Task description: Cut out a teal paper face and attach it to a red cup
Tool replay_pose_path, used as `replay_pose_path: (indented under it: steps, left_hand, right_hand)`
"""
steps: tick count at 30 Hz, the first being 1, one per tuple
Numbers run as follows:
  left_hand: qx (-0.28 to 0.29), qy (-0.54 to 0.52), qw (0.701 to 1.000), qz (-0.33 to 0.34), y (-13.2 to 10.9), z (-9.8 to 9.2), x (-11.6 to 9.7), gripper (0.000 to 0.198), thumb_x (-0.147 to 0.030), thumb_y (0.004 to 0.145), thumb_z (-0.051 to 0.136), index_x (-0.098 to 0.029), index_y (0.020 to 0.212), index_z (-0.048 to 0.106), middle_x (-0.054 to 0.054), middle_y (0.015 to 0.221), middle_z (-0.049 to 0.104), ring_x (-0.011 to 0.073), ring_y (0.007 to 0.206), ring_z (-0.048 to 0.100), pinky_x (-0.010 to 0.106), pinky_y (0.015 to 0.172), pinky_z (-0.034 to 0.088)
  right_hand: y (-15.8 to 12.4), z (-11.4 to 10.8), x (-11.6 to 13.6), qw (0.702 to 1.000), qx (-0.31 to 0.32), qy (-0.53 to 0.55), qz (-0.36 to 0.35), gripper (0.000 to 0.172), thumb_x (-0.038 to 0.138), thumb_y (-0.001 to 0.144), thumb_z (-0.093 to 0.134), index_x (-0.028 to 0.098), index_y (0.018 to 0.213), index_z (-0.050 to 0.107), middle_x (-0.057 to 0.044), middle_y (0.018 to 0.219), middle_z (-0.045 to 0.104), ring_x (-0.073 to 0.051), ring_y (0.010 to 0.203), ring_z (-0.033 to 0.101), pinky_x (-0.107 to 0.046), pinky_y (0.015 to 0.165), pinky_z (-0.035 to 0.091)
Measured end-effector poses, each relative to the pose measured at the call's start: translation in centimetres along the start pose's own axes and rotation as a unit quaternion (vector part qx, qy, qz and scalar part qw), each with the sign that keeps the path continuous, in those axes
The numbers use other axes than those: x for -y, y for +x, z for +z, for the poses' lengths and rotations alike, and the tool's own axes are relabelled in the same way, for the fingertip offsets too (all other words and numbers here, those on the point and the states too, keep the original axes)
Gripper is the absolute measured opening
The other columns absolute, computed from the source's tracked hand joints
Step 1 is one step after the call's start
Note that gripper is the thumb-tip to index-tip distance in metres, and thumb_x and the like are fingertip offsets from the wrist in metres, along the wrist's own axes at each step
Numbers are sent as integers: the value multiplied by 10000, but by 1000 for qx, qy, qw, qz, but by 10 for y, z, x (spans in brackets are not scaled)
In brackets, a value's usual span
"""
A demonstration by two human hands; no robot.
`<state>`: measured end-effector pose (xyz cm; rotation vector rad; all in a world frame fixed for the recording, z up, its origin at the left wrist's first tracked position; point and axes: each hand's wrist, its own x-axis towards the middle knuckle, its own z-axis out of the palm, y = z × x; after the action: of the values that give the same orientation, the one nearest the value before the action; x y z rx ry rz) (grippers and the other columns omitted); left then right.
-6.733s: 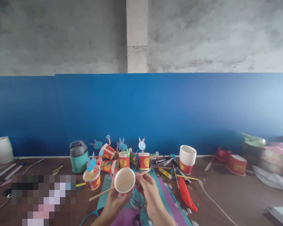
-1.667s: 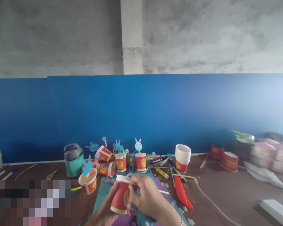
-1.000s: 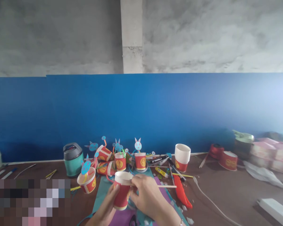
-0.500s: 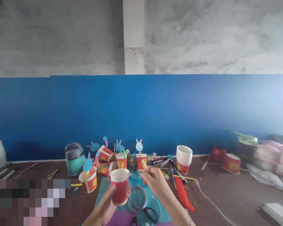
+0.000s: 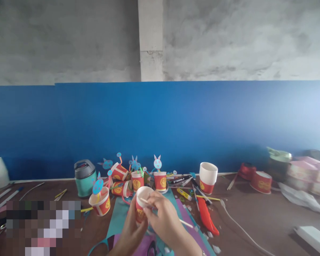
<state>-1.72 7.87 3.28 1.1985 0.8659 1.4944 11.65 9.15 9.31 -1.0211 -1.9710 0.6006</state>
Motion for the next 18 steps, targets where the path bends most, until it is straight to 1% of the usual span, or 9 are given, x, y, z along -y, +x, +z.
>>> replay_pose_path:
  steps: [3,5,7,9,12,14,18]
  left_hand:
    - [26,29,999,16,1,4,0,651,-329,690,721,-184,1262,448,143,1216,564,329,1173,466,401,994,358]
    - [30,31,999,28,2,7,0,608,-326,696,718,-181,1233,472,139,1191,581,315,1123,508,395,969,380]
    - [29,27,998,38,3,8,0,590,-325,692,723,-178,1215,492,132,1178,591,308,1109,520,384,953,392]
    - [30,15,999,39,2,8,0,598,-327,680,733,-176,1211,503,129,1184,590,310,1127,510,374,950,395]
    - [40,-6,999,31,1,5,1,633,-310,660,753,-172,1224,500,133,1222,573,316,1151,493,368,954,394]
    - [47,-9,999,21,0,3,0,629,-297,665,750,-168,1228,500,135,1234,567,318,1147,497,370,951,398]
    - [59,-11,998,-24,-2,2,-4,645,-291,654,755,-176,1236,500,125,1238,568,322,1161,484,364,957,398]
  right_hand:
    - [2,-1,-7,999,30,36,16,137,169,768,528,172,779,664,-68,890,682,-234,898,601,-295,770,464]
    - [3,-5,-9,996,59,65,28,145,147,749,523,157,784,664,-57,855,683,-229,879,602,-288,757,465]
    - [4,-8,-10,993,75,84,47,146,138,731,519,140,777,657,-46,821,680,-220,837,603,-284,736,462]
    - [4,-10,-10,988,75,111,76,151,150,721,523,131,804,647,-36,806,679,-211,811,605,-281,722,457]
    - [4,-10,-12,980,77,148,109,142,170,710,527,134,805,626,-17,757,670,-194,773,604,-264,688,446]
    - [4,-11,-14,976,86,160,122,116,169,695,527,142,763,616,-5,716,656,-177,727,593,-252,641,433]
    - [4,-13,-16,959,102,203,170,120,151,659,538,148,750,615,9,669,636,-150,660,566,-242,595,417]
